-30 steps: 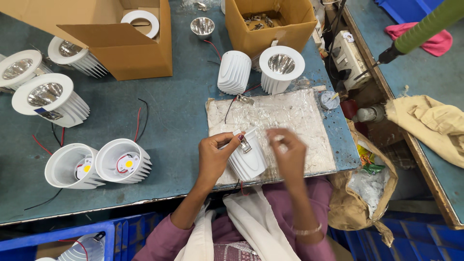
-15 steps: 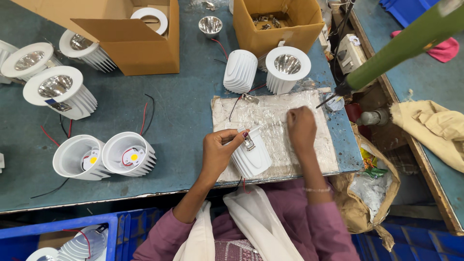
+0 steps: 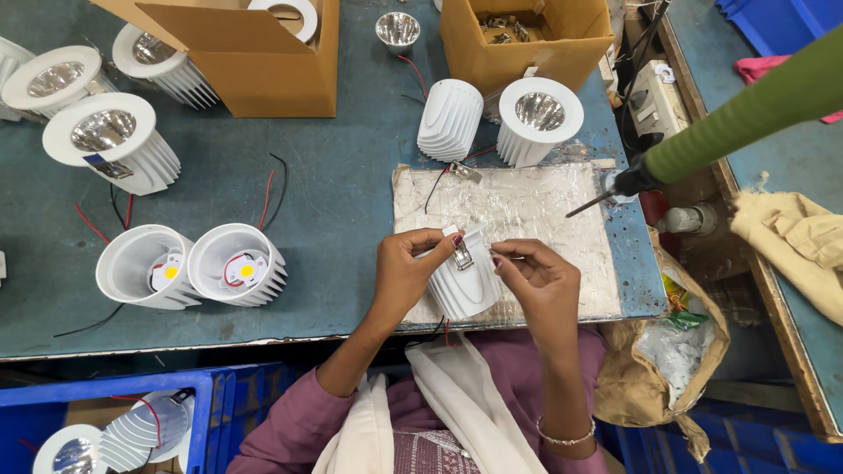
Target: The person assembles LED light fixtures by attaching metal brackets to white housings using a green power drill. They pick up housings, align brackets, drill screws, and place finished units into a blue crate.
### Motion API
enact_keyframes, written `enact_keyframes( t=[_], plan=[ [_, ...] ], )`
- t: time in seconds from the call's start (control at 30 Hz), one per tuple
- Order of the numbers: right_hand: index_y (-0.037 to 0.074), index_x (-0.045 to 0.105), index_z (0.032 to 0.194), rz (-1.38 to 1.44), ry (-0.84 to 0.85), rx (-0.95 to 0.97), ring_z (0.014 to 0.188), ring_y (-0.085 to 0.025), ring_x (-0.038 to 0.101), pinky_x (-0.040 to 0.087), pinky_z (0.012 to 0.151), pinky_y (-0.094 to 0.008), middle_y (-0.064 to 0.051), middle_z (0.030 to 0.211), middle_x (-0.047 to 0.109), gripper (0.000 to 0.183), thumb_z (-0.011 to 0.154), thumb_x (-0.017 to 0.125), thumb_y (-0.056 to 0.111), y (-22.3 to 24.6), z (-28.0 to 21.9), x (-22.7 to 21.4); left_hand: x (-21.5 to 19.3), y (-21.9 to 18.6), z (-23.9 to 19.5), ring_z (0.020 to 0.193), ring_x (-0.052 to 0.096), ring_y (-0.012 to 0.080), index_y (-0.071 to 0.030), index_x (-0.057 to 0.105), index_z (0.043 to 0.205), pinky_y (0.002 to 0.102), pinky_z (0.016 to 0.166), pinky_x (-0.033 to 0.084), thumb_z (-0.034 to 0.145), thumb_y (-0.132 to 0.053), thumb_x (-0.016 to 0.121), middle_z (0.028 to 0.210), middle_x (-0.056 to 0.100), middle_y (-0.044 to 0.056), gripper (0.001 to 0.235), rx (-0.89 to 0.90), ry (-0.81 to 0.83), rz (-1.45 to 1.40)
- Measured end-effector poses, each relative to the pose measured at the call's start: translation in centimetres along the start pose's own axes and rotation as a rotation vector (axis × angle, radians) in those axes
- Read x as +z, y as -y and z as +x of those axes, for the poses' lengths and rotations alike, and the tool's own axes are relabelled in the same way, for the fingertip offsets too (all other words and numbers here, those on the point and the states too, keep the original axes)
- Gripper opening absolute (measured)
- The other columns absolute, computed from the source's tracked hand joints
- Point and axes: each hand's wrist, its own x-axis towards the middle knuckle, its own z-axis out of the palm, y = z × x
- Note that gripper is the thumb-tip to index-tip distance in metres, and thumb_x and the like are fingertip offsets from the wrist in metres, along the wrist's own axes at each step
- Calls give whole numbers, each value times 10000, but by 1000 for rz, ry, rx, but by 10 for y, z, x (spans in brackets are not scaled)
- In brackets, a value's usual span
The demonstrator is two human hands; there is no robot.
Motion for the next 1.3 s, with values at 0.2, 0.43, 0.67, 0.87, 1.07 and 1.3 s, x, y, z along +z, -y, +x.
enact_keyframes(
  t=[0.2, 0.43, 0.67, 0.87, 1.07, 1.3],
  plan=[
    [-25, 734, 1064, -354, 98, -232, 929, -109, 681, 564, 811, -245, -74, 1055, 714, 157, 907, 721, -24, 12, 1, 19, -1, -4, 0, 779, 705, 50, 26, 797, 951, 206, 698, 554, 918, -157, 741, 832, 791, 41, 194, -19, 12, 5],
    [70, 776, 1077, -635, 171, -302, 711, -136, 534, 464, 631, -271, -58, 860, 596, 245, 837, 787, 29, 26, 10, 27, -1, -9, 0, 765, 710, 57, 20, 802, 953, 208, 688, 557, 919, -167, 736, 831, 798, 53, 200, -25, 12, 3],
    [74, 776, 1029, -839, 154, -439, 752, -198, 576, 473, 650, -345, -70, 825, 565, 180, 852, 784, 40, 32, 7, 35, -1, -10, -1, 759, 699, 47, 28, 798, 929, 202, 684, 548, 920, -157, 735, 817, 794, 45, 196, -21, 6, 1],
    [74, 757, 1002, -850, 78, -400, 708, -200, 598, 498, 614, -338, -58, 881, 626, 157, 850, 793, 63, 30, 3, 41, -2, -9, -1, 782, 705, 50, 32, 795, 940, 201, 708, 554, 919, -147, 742, 839, 796, 46, 188, -14, 14, -39],
    [69, 749, 1013, -854, 105, -420, 780, -202, 668, 536, 641, -323, -69, 943, 664, 154, 863, 782, 58, 30, 3, 39, -2, -8, 0, 788, 716, 61, 31, 797, 957, 206, 717, 561, 914, -149, 743, 857, 801, 61, 193, -25, 16, -40],
    [59, 752, 1048, -953, 88, -578, 841, -247, 676, 545, 701, -374, -85, 988, 666, 186, 865, 757, 29, 29, -4, 42, -3, -9, -1, 791, 713, 53, 27, 799, 963, 201, 715, 557, 926, -152, 730, 849, 796, 49, 195, -13, 37, -70]
  ],
)
